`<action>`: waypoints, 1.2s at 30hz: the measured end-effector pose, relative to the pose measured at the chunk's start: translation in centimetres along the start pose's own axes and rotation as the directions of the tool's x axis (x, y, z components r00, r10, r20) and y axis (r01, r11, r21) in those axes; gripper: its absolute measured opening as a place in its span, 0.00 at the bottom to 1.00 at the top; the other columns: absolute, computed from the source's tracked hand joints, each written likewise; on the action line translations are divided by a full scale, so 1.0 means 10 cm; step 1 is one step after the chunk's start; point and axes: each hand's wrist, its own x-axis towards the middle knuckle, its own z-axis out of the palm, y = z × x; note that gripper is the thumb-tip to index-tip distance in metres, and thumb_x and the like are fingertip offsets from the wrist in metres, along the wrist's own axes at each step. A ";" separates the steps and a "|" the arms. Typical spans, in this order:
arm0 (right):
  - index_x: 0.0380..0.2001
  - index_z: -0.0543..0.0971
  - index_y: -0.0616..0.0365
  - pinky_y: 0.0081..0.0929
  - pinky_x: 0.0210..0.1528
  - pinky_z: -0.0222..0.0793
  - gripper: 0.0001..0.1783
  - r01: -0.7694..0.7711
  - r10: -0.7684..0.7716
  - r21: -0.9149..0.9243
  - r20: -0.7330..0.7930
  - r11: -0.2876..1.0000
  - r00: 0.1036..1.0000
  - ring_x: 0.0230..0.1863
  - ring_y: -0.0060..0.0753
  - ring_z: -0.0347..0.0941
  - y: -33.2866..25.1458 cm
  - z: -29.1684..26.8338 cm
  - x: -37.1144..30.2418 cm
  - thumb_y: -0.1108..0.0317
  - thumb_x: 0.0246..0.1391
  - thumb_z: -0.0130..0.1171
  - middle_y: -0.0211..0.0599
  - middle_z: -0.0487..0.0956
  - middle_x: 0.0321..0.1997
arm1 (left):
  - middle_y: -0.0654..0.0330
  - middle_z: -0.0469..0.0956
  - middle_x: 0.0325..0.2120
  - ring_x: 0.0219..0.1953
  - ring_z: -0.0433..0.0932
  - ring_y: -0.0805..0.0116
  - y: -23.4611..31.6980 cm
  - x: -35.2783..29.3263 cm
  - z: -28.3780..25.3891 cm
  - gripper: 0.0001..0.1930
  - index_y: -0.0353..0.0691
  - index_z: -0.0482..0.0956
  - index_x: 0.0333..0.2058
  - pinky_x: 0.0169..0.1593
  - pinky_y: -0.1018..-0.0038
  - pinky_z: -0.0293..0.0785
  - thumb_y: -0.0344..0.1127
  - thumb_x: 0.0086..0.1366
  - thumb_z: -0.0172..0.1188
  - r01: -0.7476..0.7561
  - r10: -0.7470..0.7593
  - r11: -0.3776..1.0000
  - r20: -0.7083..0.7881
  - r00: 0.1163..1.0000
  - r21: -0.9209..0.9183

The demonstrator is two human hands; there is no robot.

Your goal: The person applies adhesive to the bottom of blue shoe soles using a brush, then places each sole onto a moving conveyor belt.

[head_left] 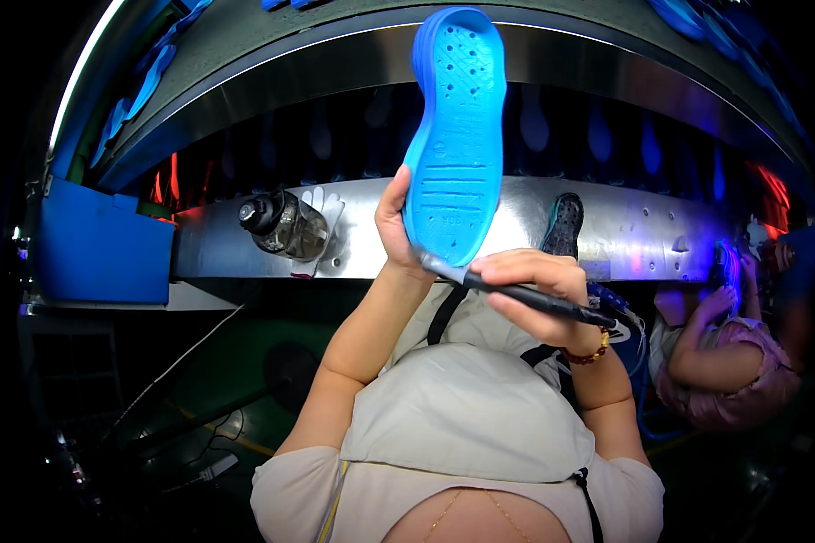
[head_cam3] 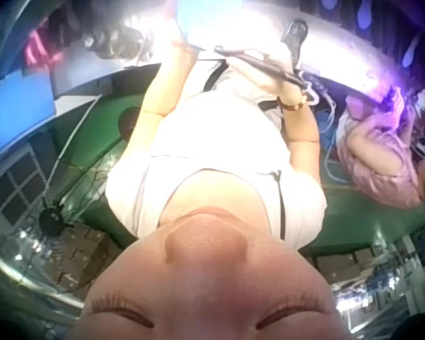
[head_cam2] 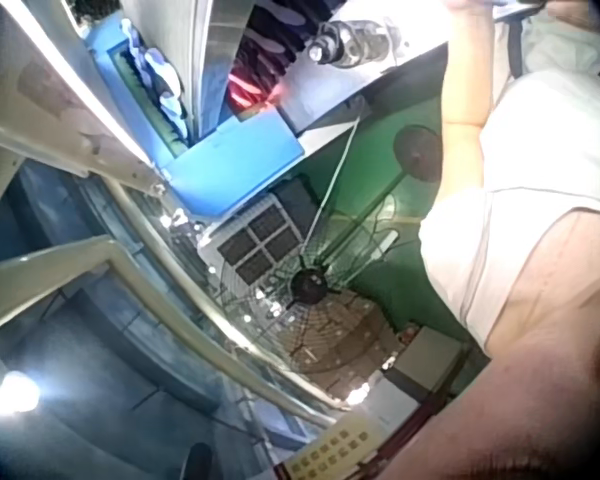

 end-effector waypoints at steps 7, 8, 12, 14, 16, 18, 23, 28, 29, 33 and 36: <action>0.31 0.77 0.65 0.27 0.43 0.70 0.10 0.023 -0.020 -0.022 0.153 0.999 0.988 0.39 0.37 0.75 0.06 -0.27 0.11 0.79 0.39 0.59 0.47 0.78 0.35 | 0.47 0.72 0.42 0.42 0.74 0.57 0.13 -0.01 0.10 0.25 0.29 0.65 0.48 0.48 0.63 0.69 0.45 0.61 0.42 0.069 -0.069 0.996 0.004 0.998 0.049; 0.29 0.77 0.65 0.27 0.43 0.70 0.10 0.096 -0.087 -0.057 0.144 0.994 0.986 0.38 0.37 0.75 0.05 -0.22 0.14 0.79 0.37 0.60 0.45 0.78 0.33 | 0.46 0.72 0.42 0.42 0.74 0.56 0.16 0.02 0.10 0.25 0.29 0.64 0.48 0.48 0.63 0.70 0.46 0.61 0.41 0.066 -0.067 0.995 0.007 0.998 0.071; 0.29 0.77 0.64 0.27 0.41 0.70 0.10 0.078 -0.076 -0.116 0.020 0.990 0.997 0.35 0.37 0.76 0.10 -0.29 0.14 0.78 0.36 0.61 0.44 0.78 0.33 | 0.45 0.70 0.44 0.43 0.73 0.55 0.19 0.06 0.17 0.26 0.28 0.64 0.49 0.48 0.62 0.69 0.47 0.61 0.40 0.140 -0.142 0.988 0.018 0.990 0.069; 0.28 0.76 0.63 0.29 0.41 0.70 0.10 0.065 -0.055 -0.057 0.160 0.996 0.985 0.37 0.38 0.75 -0.01 -0.20 0.09 0.77 0.37 0.60 0.43 0.78 0.33 | 0.45 0.70 0.44 0.44 0.73 0.55 0.20 0.09 0.16 0.26 0.28 0.63 0.49 0.49 0.61 0.69 0.46 0.61 0.40 0.209 -0.211 0.977 0.039 0.977 0.051; 0.28 0.77 0.62 0.30 0.41 0.70 0.10 0.126 -0.120 0.006 0.356 0.992 0.927 0.37 0.38 0.75 -0.07 -0.16 0.09 0.76 0.37 0.61 0.43 0.78 0.33 | 0.44 0.71 0.43 0.43 0.74 0.55 0.24 0.09 0.22 0.26 0.28 0.64 0.49 0.47 0.62 0.71 0.45 0.61 0.42 0.329 -0.331 0.944 0.095 0.939 0.035; 0.28 0.77 0.61 0.29 0.40 0.70 0.10 0.085 -0.076 -0.016 0.298 0.996 0.952 0.37 0.37 0.75 -0.10 -0.22 0.09 0.76 0.37 0.62 0.42 0.78 0.33 | 0.45 0.72 0.42 0.41 0.75 0.55 0.29 0.09 0.19 0.25 0.28 0.66 0.48 0.45 0.63 0.72 0.45 0.60 0.43 0.372 -0.375 0.922 0.013 0.927 0.112; 0.30 0.78 0.59 0.25 0.36 0.71 0.12 0.092 -0.052 -0.102 0.344 0.990 0.938 0.33 0.35 0.76 0.03 -0.39 0.10 0.79 0.37 0.61 0.41 0.78 0.36 | 0.46 0.74 0.37 0.35 0.76 0.61 0.28 0.05 0.25 0.24 0.29 0.69 0.45 0.40 0.68 0.74 0.43 0.56 0.51 0.600 -0.550 0.728 -0.240 0.800 0.331; 0.34 0.77 0.58 0.26 0.38 0.72 0.13 0.024 0.023 -0.111 0.404 0.994 0.914 0.38 0.35 0.76 -0.04 -0.53 0.11 0.78 0.40 0.60 0.40 0.78 0.36 | 0.47 0.72 0.38 0.36 0.75 0.61 0.32 -0.01 0.26 0.27 0.31 0.67 0.47 0.38 0.71 0.73 0.47 0.55 0.53 0.675 -0.612 0.604 -0.295 0.734 0.425; 0.35 0.77 0.58 0.27 0.39 0.72 0.14 -0.010 0.070 -0.137 0.437 0.991 0.897 0.39 0.36 0.76 0.02 -0.56 0.08 0.78 0.40 0.59 0.39 0.78 0.37 | 0.46 0.72 0.39 0.37 0.75 0.60 0.34 -0.02 0.31 0.28 0.30 0.67 0.47 0.40 0.70 0.73 0.47 0.55 0.53 0.684 -0.620 0.565 -0.310 0.721 0.461; 0.31 0.77 0.56 0.26 0.39 0.71 0.08 0.052 0.135 -0.301 0.567 0.952 0.812 0.38 0.36 0.75 -0.05 -0.61 0.06 0.73 0.43 0.56 0.36 0.78 0.37 | 0.45 0.71 0.40 0.39 0.74 0.60 0.37 -0.06 0.33 0.29 0.29 0.67 0.47 0.41 0.69 0.71 0.48 0.54 0.54 0.693 -0.629 0.406 -0.368 0.685 0.596; 0.32 0.76 0.57 0.27 0.38 0.70 0.09 0.051 0.093 -0.232 0.569 0.971 0.817 0.39 0.38 0.74 -0.09 -0.74 0.15 0.73 0.43 0.57 0.37 0.78 0.36 | 0.45 0.70 0.41 0.39 0.73 0.60 0.41 -0.10 0.31 0.29 0.31 0.66 0.48 0.40 0.70 0.72 0.50 0.55 0.52 0.669 -0.603 0.440 -0.356 0.714 0.598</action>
